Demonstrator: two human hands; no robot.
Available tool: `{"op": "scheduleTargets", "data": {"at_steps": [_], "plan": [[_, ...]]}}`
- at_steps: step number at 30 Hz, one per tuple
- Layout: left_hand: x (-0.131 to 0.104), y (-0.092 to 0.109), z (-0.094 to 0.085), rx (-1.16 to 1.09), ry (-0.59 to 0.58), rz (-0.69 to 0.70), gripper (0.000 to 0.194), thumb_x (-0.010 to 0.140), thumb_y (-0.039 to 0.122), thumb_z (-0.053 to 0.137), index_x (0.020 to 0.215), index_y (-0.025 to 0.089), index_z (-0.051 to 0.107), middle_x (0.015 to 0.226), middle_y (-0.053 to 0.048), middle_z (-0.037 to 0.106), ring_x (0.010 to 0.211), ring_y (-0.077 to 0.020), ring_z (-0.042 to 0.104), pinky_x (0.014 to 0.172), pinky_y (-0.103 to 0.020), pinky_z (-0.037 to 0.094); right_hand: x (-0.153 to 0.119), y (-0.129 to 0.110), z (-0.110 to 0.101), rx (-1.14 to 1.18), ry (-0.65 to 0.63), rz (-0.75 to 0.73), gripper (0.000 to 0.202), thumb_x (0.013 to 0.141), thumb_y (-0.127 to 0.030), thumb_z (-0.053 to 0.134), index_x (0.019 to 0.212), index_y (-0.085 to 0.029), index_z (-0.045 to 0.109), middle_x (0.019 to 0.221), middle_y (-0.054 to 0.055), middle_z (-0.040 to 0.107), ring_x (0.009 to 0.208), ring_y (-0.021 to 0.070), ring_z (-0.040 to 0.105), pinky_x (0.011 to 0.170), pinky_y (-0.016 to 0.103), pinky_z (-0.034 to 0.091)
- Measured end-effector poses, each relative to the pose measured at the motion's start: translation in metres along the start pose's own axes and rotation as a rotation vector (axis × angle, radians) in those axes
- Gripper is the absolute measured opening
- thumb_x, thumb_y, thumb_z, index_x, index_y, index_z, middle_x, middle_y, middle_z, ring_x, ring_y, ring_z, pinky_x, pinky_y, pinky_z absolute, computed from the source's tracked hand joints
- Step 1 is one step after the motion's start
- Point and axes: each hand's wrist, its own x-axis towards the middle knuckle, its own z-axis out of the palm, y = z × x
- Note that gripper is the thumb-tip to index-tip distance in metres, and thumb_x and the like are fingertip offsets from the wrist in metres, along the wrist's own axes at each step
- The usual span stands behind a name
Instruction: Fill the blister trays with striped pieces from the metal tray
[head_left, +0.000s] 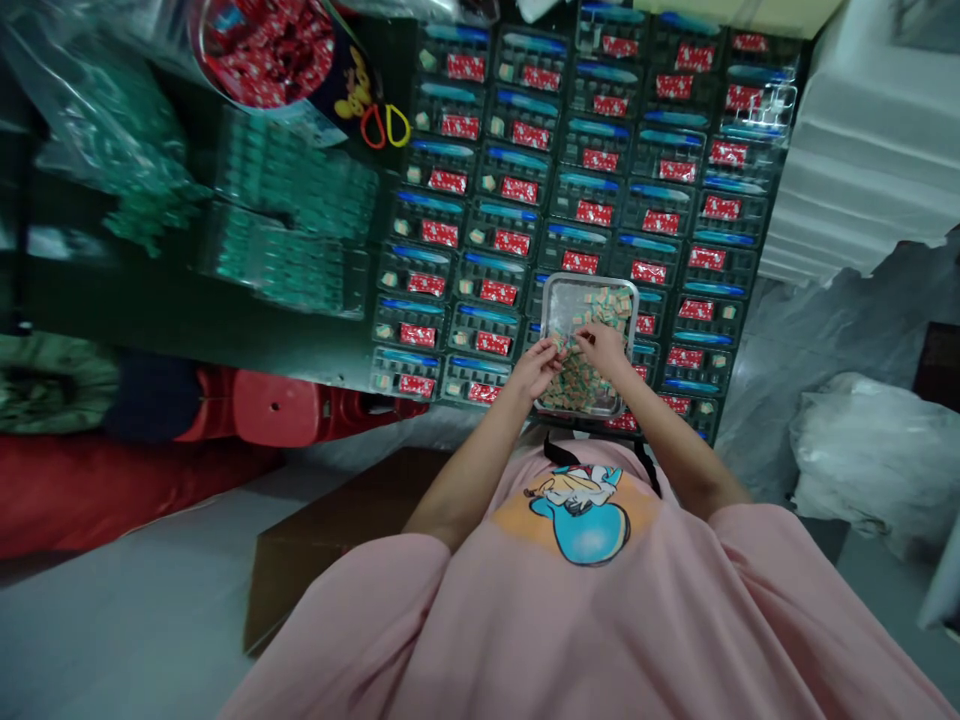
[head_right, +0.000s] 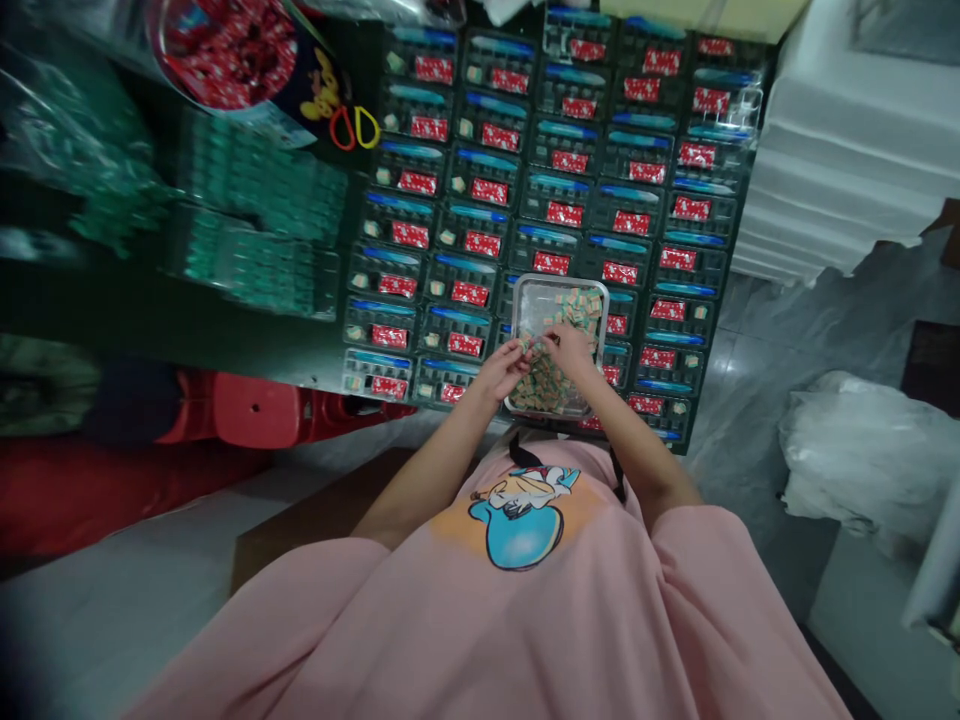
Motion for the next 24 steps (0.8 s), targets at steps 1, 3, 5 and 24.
{"op": "scheduleTargets", "data": {"at_steps": [1, 3, 5, 24], "plan": [[0.0, 0.0, 0.0, 0.001, -0.004, 0.006, 0.028, 0.065, 0.013, 0.083, 0.084, 0.017, 0.063, 0.084, -0.001, 0.068, 0.074, -0.0093, 0.064, 0.057, -0.016, 0.042, 0.0, -0.001, 0.002, 0.136, -0.018, 0.021, 0.021, 0.089, -0.029, 0.055, 0.087, -0.015, 0.07, 0.082, 0.005, 0.068, 0.078, 0.0175, 0.058, 0.073, 0.028, 0.043], [0.0, -0.001, 0.002, 0.004, -0.012, 0.015, 0.028, 0.063, 0.013, 0.084, 0.082, 0.016, 0.064, 0.08, 0.0, 0.067, 0.072, -0.0092, 0.063, 0.056, -0.016, 0.041, 0.0, -0.001, 0.006, 0.355, -0.058, 0.056, 0.022, 0.085, -0.034, 0.058, 0.083, -0.016, 0.07, 0.074, 0.001, 0.066, 0.071, 0.0154, 0.057, 0.069, 0.026, 0.043], [0.0, -0.001, 0.004, 0.006, -0.018, 0.02, 0.028, 0.062, 0.013, 0.085, 0.081, 0.016, 0.065, 0.077, 0.0, 0.067, 0.07, -0.0092, 0.063, 0.056, -0.017, 0.041, -0.002, -0.001, 0.011, 0.49, -0.083, 0.077, 0.021, 0.081, -0.036, 0.06, 0.081, -0.016, 0.07, 0.072, 0.0, 0.066, 0.07, 0.0145, 0.057, 0.071, 0.026, 0.044], [-0.009, 0.012, 0.0, -0.09, 0.001, 0.01, 0.026, 0.069, 0.013, 0.082, 0.085, 0.018, 0.061, 0.071, 0.004, 0.063, 0.066, -0.0083, 0.063, 0.058, -0.018, 0.046, 0.029, -0.018, -0.014, -0.669, -0.227, -0.046, 0.028, 0.092, -0.016, 0.05, 0.108, -0.01, 0.071, 0.11, 0.02, 0.066, 0.106, 0.0289, 0.058, 0.091, 0.039, 0.043]]}}
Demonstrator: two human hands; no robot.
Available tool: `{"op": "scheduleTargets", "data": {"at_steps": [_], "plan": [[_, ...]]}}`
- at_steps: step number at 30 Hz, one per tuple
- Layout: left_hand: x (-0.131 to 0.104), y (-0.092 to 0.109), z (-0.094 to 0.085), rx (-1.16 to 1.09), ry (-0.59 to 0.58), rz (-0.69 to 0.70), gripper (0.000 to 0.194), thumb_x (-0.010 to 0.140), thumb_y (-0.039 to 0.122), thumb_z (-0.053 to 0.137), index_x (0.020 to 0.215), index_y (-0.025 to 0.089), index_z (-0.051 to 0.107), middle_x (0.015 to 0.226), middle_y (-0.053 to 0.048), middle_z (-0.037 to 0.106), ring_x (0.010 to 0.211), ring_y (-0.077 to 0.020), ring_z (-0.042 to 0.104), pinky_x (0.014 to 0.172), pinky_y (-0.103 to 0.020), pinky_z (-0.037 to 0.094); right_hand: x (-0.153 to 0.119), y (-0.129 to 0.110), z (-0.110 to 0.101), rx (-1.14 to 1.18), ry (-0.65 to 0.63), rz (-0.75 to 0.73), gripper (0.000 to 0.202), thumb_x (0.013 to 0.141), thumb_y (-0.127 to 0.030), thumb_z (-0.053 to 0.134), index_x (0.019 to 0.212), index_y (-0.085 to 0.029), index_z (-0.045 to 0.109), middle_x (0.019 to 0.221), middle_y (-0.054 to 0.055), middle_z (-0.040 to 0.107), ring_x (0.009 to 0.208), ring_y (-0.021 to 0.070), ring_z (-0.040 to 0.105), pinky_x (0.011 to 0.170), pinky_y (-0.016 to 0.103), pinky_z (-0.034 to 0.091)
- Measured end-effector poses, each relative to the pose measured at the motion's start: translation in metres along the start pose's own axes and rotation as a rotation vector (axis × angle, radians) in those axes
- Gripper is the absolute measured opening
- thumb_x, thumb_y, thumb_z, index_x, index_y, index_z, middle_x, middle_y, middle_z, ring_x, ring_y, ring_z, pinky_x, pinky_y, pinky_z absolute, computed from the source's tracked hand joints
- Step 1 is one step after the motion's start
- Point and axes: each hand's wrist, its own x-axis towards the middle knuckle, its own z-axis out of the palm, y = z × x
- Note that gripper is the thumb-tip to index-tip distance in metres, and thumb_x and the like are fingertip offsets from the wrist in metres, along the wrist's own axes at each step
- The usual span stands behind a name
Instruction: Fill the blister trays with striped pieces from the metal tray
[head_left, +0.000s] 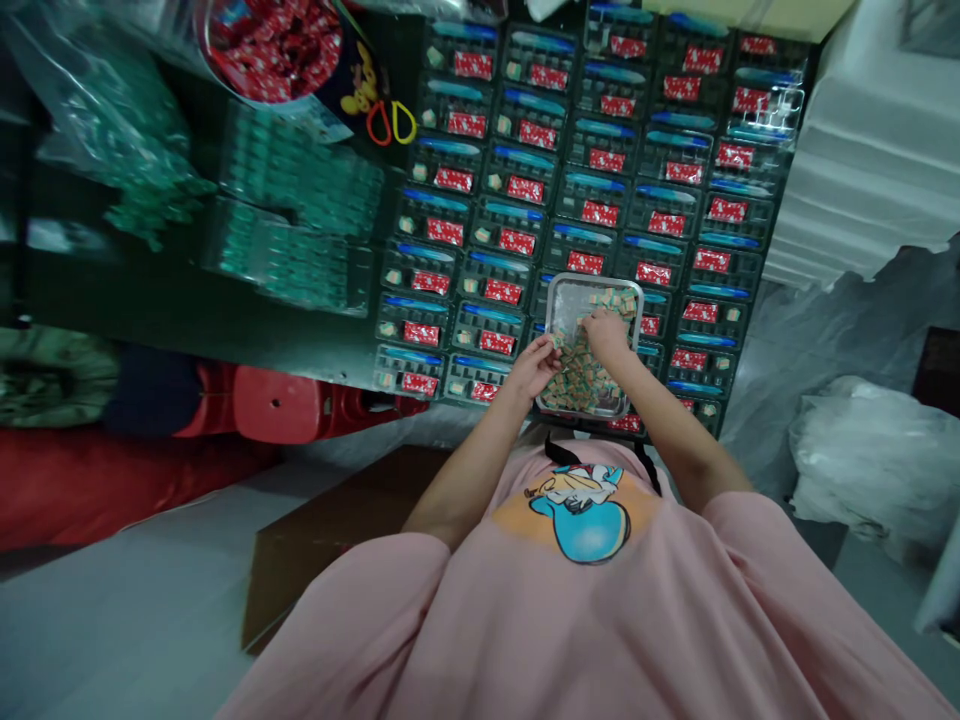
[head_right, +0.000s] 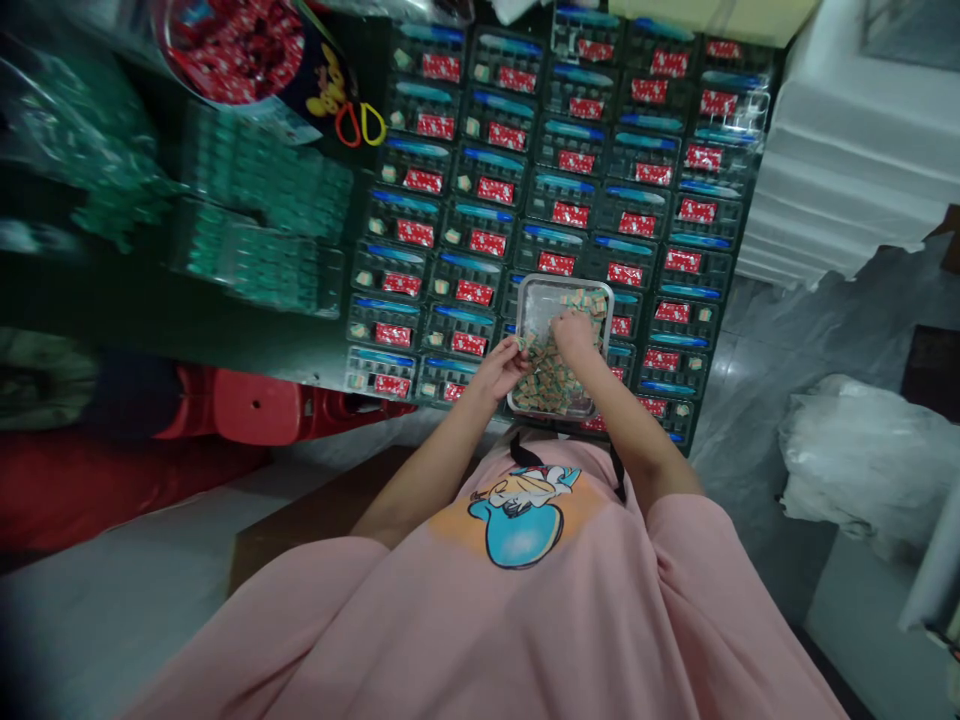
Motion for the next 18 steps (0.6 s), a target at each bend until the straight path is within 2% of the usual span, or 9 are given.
{"op": "scheduleTargets", "data": {"at_steps": [4, 9, 11, 14, 18], "plan": [[-0.002, 0.001, 0.003, -0.015, -0.016, -0.022, 0.022, 0.073, 0.011, 0.078, 0.085, 0.018, 0.062, 0.076, 0.002, 0.067, 0.073, -0.0108, 0.067, 0.064, -0.02, 0.049, 0.0, -0.009, -0.004, -0.042, -0.025, -0.036, 0.031, 0.092, -0.012, 0.044, 0.11, -0.011, 0.07, 0.113, 0.021, 0.065, 0.11, 0.0315, 0.054, 0.09, 0.043, 0.041], [-0.004, 0.001, 0.005, -0.012, -0.04, -0.036, 0.019, 0.074, 0.009, 0.076, 0.085, 0.018, 0.063, 0.075, 0.002, 0.067, 0.072, -0.0105, 0.067, 0.062, -0.019, 0.049, -0.001, -0.004, -0.008, 0.06, -0.004, -0.072, 0.022, 0.087, -0.01, 0.055, 0.102, -0.01, 0.071, 0.11, 0.021, 0.066, 0.108, 0.0307, 0.056, 0.088, 0.04, 0.042], [-0.003, 0.0, 0.006, -0.002, -0.031, -0.029, 0.019, 0.074, 0.009, 0.076, 0.085, 0.018, 0.063, 0.074, 0.002, 0.067, 0.07, -0.0099, 0.066, 0.06, -0.018, 0.049, -0.002, -0.002, -0.006, 0.213, 0.039, -0.077, 0.016, 0.086, -0.012, 0.057, 0.094, -0.012, 0.071, 0.104, 0.017, 0.068, 0.1, 0.0262, 0.059, 0.086, 0.036, 0.043], [0.0, -0.003, 0.007, 0.016, -0.031, -0.008, 0.02, 0.073, 0.009, 0.077, 0.086, 0.018, 0.064, 0.076, 0.002, 0.068, 0.07, -0.0093, 0.066, 0.059, -0.017, 0.048, -0.008, 0.0, 0.002, 0.581, 0.116, -0.028, 0.011, 0.086, -0.02, 0.059, 0.086, -0.015, 0.068, 0.086, 0.007, 0.069, 0.082, 0.0184, 0.06, 0.077, 0.03, 0.044], [0.007, -0.01, 0.011, 0.049, -0.018, 0.02, 0.023, 0.069, 0.011, 0.079, 0.087, 0.017, 0.065, 0.074, 0.001, 0.068, 0.068, -0.0089, 0.065, 0.057, -0.016, 0.047, -0.017, -0.001, 0.015, 1.058, 0.125, 0.042, 0.013, 0.079, -0.031, 0.062, 0.076, -0.018, 0.062, 0.071, -0.001, 0.063, 0.069, 0.014, 0.056, 0.067, 0.025, 0.044]]}}
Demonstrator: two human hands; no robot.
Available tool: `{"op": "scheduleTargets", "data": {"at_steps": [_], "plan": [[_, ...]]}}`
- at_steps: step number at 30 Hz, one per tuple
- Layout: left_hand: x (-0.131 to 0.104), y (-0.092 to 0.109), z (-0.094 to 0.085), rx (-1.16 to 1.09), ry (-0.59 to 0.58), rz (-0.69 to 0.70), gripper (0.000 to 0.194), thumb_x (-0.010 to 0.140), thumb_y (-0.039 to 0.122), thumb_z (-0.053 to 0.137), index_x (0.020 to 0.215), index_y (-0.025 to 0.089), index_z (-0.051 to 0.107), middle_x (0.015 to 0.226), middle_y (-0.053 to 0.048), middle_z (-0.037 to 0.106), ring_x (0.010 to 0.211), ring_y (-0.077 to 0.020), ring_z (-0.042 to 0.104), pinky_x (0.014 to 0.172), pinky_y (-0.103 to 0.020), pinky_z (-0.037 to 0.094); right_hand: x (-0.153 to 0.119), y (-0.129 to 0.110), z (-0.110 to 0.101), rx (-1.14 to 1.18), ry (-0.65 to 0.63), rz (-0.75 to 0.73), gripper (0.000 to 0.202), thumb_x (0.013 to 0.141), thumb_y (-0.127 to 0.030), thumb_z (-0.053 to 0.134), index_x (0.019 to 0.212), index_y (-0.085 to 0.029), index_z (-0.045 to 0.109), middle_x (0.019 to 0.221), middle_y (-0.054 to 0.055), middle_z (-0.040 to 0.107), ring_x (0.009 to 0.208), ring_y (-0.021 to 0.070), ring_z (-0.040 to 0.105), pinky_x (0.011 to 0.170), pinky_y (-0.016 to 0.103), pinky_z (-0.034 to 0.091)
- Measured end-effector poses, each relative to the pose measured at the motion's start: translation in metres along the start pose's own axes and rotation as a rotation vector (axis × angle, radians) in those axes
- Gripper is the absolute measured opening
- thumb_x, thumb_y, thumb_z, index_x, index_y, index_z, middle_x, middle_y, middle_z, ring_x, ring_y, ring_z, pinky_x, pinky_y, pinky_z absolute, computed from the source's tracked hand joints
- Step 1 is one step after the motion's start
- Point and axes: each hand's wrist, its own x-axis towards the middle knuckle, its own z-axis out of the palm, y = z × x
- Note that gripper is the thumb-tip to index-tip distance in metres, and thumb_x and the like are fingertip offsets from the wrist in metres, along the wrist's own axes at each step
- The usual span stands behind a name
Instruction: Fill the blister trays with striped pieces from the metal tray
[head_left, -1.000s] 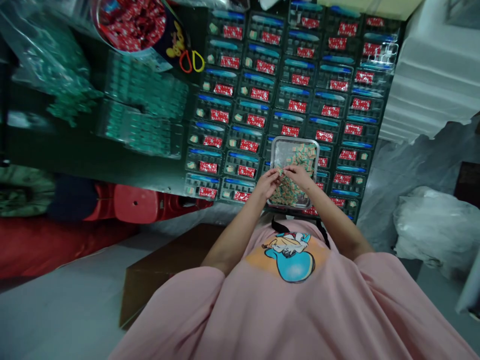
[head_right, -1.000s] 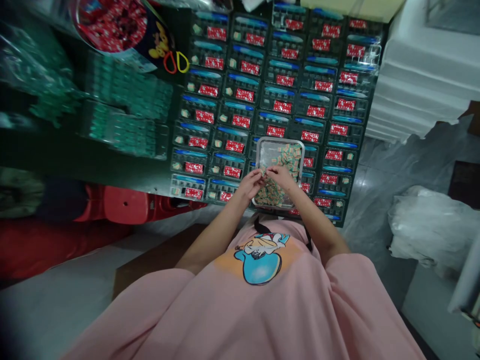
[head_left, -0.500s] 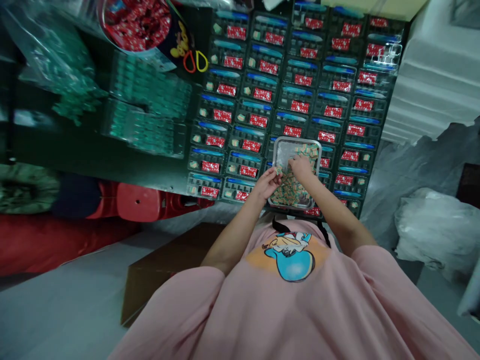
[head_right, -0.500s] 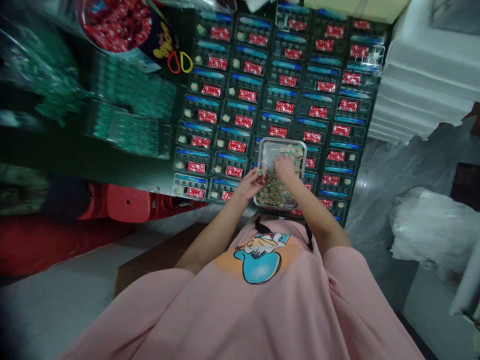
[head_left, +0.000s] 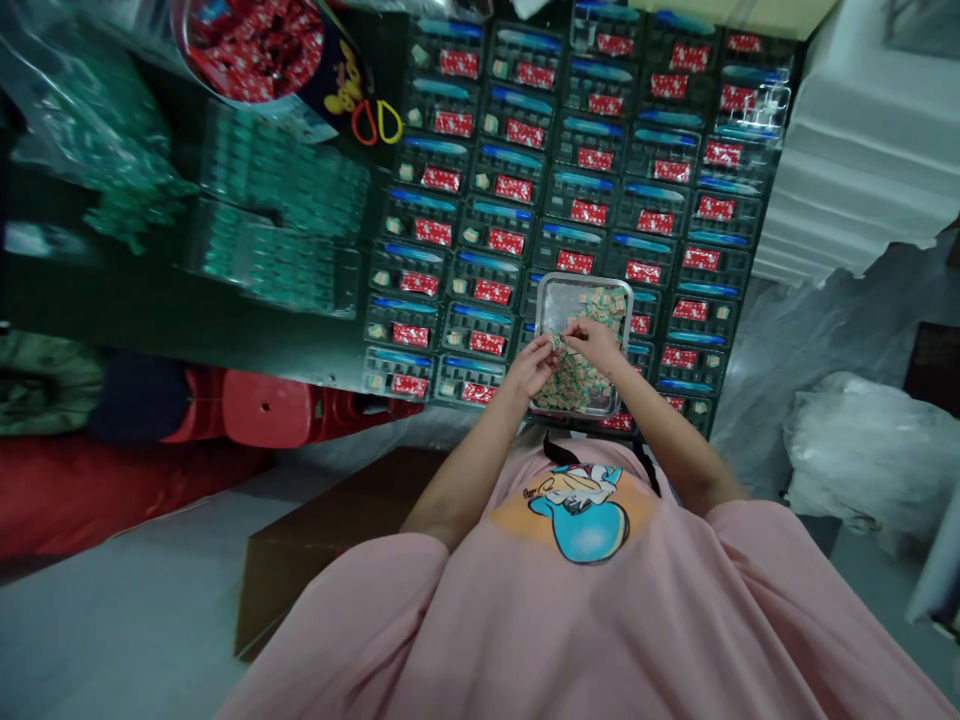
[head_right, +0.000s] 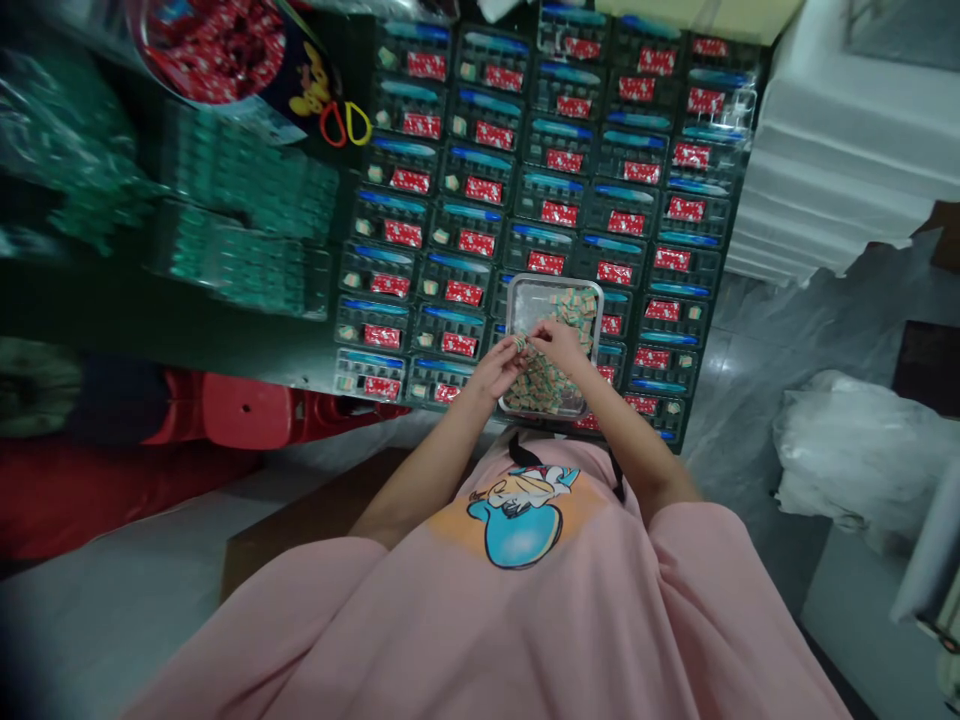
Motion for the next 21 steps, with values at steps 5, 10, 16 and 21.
{"op": "scheduleTargets", "data": {"at_steps": [5, 10, 16, 21], "plan": [[0.003, -0.008, 0.011, 0.054, 0.008, 0.023, 0.027, 0.066, 0.015, 0.083, 0.085, 0.016, 0.066, 0.073, 0.001, 0.067, 0.068, -0.0095, 0.064, 0.059, -0.018, 0.046, -0.009, 0.008, -0.006, 0.219, -0.001, 0.071, 0.015, 0.07, -0.032, 0.066, 0.073, -0.019, 0.06, 0.069, -0.002, 0.062, 0.068, 0.0131, 0.056, 0.068, 0.025, 0.045], [0.002, -0.016, 0.027, 0.114, 0.033, 0.037, 0.025, 0.064, 0.015, 0.085, 0.082, 0.014, 0.067, 0.074, -0.001, 0.068, 0.066, -0.0103, 0.062, 0.06, -0.021, 0.044, -0.016, 0.01, -0.021, 0.259, -0.015, 0.065, 0.012, 0.07, -0.028, 0.065, 0.075, -0.018, 0.063, 0.07, -0.002, 0.063, 0.07, 0.0134, 0.058, 0.072, 0.026, 0.047], [0.012, -0.031, 0.047, 0.157, 0.06, 0.125, 0.028, 0.061, 0.019, 0.086, 0.083, 0.016, 0.069, 0.074, 0.001, 0.067, 0.065, -0.0093, 0.06, 0.06, -0.021, 0.043, -0.026, 0.013, -0.043, 0.249, 0.023, 0.031, 0.024, 0.076, -0.036, 0.066, 0.091, -0.018, 0.07, 0.083, 0.0, 0.069, 0.081, 0.0157, 0.062, 0.079, 0.028, 0.048], [0.021, -0.049, 0.075, 0.18, 0.13, 0.233, 0.032, 0.057, 0.018, 0.086, 0.085, 0.018, 0.071, 0.078, 0.002, 0.069, 0.069, -0.0078, 0.06, 0.066, -0.02, 0.044, -0.027, 0.024, -0.055, 0.281, 0.093, 0.034, 0.028, 0.071, -0.037, 0.073, 0.092, -0.019, 0.07, 0.082, -0.001, 0.069, 0.077, 0.0141, 0.061, 0.077, 0.027, 0.049]]}}
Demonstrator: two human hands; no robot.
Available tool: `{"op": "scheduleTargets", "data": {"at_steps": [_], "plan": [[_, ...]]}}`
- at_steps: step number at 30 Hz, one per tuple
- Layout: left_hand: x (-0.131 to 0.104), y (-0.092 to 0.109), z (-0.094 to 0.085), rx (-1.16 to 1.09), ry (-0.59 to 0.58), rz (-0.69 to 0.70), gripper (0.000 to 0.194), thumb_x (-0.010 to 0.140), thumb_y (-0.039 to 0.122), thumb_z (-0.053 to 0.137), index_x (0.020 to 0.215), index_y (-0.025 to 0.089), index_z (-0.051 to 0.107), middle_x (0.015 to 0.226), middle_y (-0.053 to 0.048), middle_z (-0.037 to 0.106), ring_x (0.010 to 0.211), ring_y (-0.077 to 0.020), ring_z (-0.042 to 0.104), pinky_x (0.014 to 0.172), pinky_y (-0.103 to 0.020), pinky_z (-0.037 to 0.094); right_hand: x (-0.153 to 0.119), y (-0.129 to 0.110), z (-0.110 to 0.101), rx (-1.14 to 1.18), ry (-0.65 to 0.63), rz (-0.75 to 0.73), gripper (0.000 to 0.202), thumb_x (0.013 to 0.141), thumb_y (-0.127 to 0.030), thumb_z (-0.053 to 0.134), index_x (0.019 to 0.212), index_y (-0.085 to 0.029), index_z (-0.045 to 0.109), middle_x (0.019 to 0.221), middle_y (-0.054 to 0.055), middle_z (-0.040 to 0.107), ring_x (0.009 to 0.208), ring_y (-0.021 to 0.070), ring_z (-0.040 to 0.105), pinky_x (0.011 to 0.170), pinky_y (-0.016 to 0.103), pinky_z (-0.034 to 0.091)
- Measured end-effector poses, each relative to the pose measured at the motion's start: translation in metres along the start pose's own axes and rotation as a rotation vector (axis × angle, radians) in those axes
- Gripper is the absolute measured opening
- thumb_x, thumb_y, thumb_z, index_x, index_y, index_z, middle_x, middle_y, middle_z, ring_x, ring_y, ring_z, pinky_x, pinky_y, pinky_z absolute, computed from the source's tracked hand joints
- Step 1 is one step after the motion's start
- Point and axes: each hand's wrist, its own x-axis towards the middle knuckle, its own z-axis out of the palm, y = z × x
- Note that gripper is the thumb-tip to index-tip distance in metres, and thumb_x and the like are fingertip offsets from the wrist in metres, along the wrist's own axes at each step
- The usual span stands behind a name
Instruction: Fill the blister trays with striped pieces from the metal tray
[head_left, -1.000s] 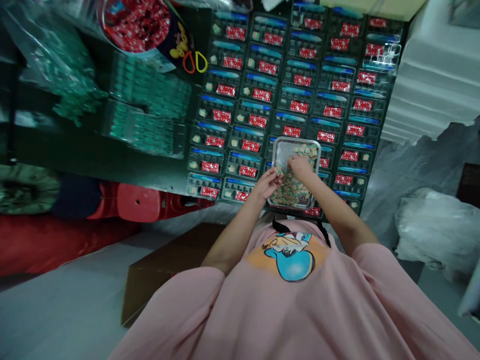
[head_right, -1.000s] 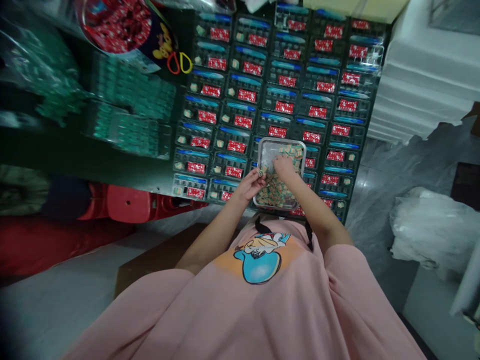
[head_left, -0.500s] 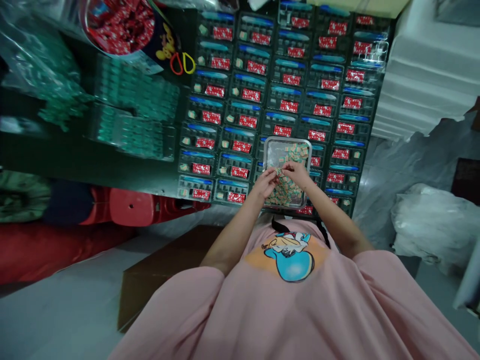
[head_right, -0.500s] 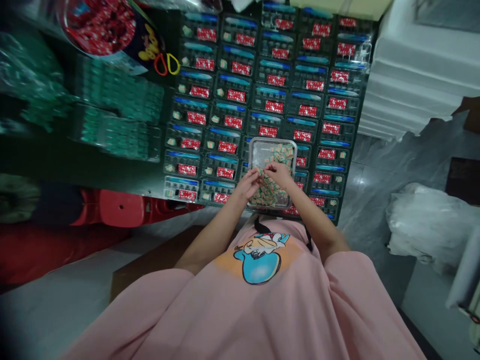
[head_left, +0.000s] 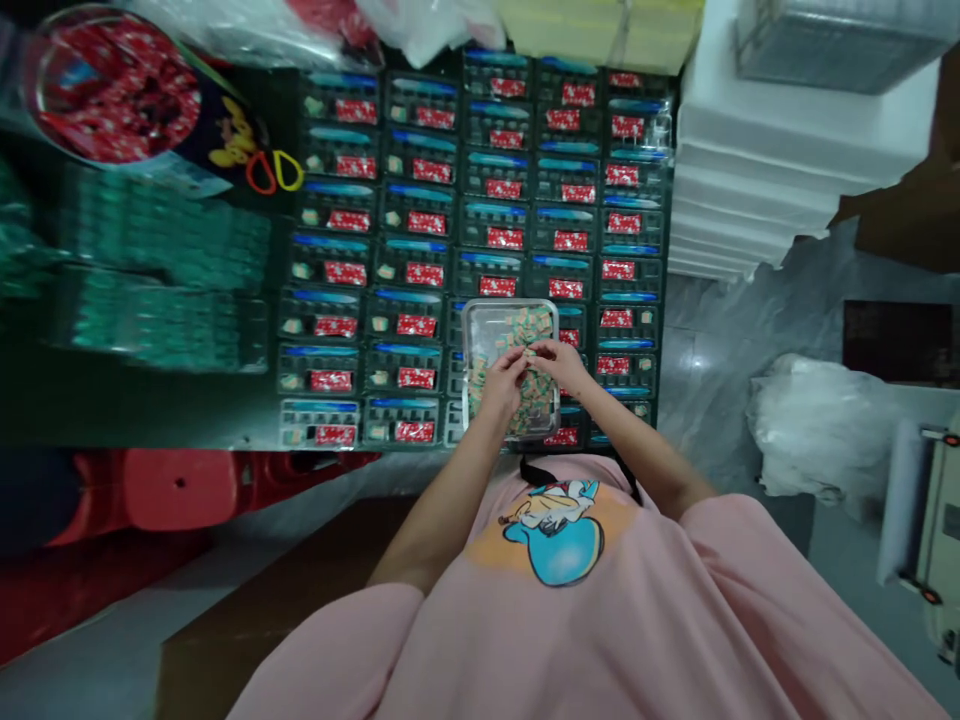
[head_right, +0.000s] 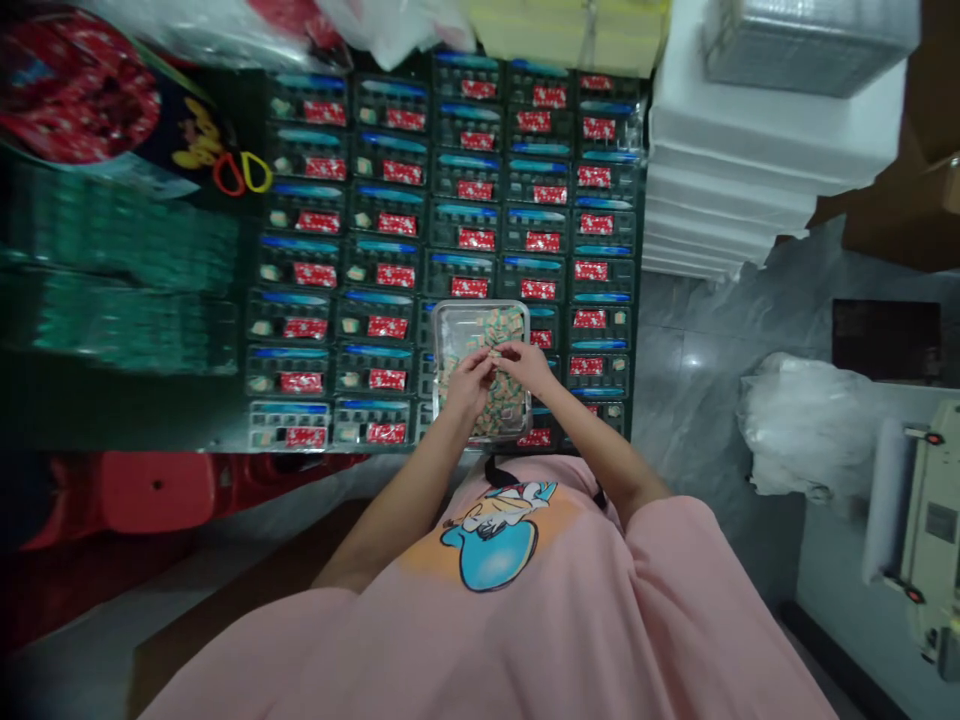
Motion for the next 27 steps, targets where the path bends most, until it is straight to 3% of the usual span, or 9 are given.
{"op": "scheduleTargets", "data": {"at_steps": [3, 5, 12, 15, 19, 27], "plan": [[-0.004, -0.004, 0.02, 0.027, -0.001, 0.026, 0.035, 0.06, 0.019, 0.084, 0.092, 0.019, 0.072, 0.085, 0.0, 0.071, 0.074, -0.0088, 0.063, 0.069, -0.02, 0.044, 0.004, 0.002, -0.02, 0.026, 0.03, 0.004, 0.028, 0.072, -0.04, 0.072, 0.09, -0.019, 0.07, 0.082, -0.001, 0.069, 0.077, 0.0143, 0.062, 0.077, 0.027, 0.049], [-0.006, -0.005, 0.03, 0.041, -0.022, 0.031, 0.038, 0.063, 0.021, 0.083, 0.099, 0.021, 0.072, 0.092, -0.001, 0.072, 0.076, -0.0088, 0.064, 0.069, -0.02, 0.044, 0.011, 0.001, -0.048, 0.018, 0.073, -0.015, 0.029, 0.072, -0.043, 0.071, 0.09, -0.019, 0.07, 0.083, 0.0, 0.07, 0.078, 0.0147, 0.063, 0.078, 0.027, 0.05], [-0.008, -0.01, 0.04, 0.054, -0.017, 0.055, 0.04, 0.065, 0.026, 0.083, 0.103, 0.022, 0.07, 0.097, -0.003, 0.072, 0.076, -0.0081, 0.065, 0.068, -0.02, 0.046, 0.063, -0.012, -0.214, -0.324, 0.511, 0.019, 0.028, 0.075, -0.037, 0.065, 0.091, -0.015, 0.071, 0.089, 0.005, 0.072, 0.082, 0.0161, 0.063, 0.081, 0.029, 0.049], [-0.007, -0.016, 0.035, 0.051, 0.027, 0.049, 0.04, 0.062, 0.029, 0.085, 0.099, 0.022, 0.07, 0.092, -0.002, 0.073, 0.076, -0.0085, 0.065, 0.066, -0.019, 0.047, 0.084, -0.016, -0.261, -0.517, 0.552, 0.076, 0.024, 0.075, -0.031, 0.063, 0.09, -0.013, 0.072, 0.085, 0.005, 0.072, 0.077, 0.0154, 0.061, 0.08, 0.029, 0.047], [-0.005, -0.022, 0.03, 0.06, 0.088, 0.051, 0.041, 0.061, 0.03, 0.087, 0.097, 0.02, 0.07, 0.09, -0.002, 0.072, 0.072, -0.0074, 0.064, 0.062, -0.017, 0.046, 0.103, -0.017, -0.281, -0.638, 0.493, 0.128, 0.024, 0.074, -0.028, 0.066, 0.092, -0.012, 0.072, 0.083, 0.004, 0.071, 0.073, 0.0141, 0.059, 0.075, 0.026, 0.045], [0.0, -0.017, 0.03, 0.054, 0.151, 0.061, 0.041, 0.06, 0.027, 0.087, 0.097, 0.019, 0.07, 0.09, -0.002, 0.071, 0.072, -0.007, 0.063, 0.064, -0.018, 0.046, 0.118, -0.015, -0.28, -0.776, 0.385, 0.162, 0.022, 0.074, -0.026, 0.069, 0.09, -0.013, 0.074, 0.084, 0.005, 0.072, 0.076, 0.0164, 0.061, 0.077, 0.028, 0.045]]}}
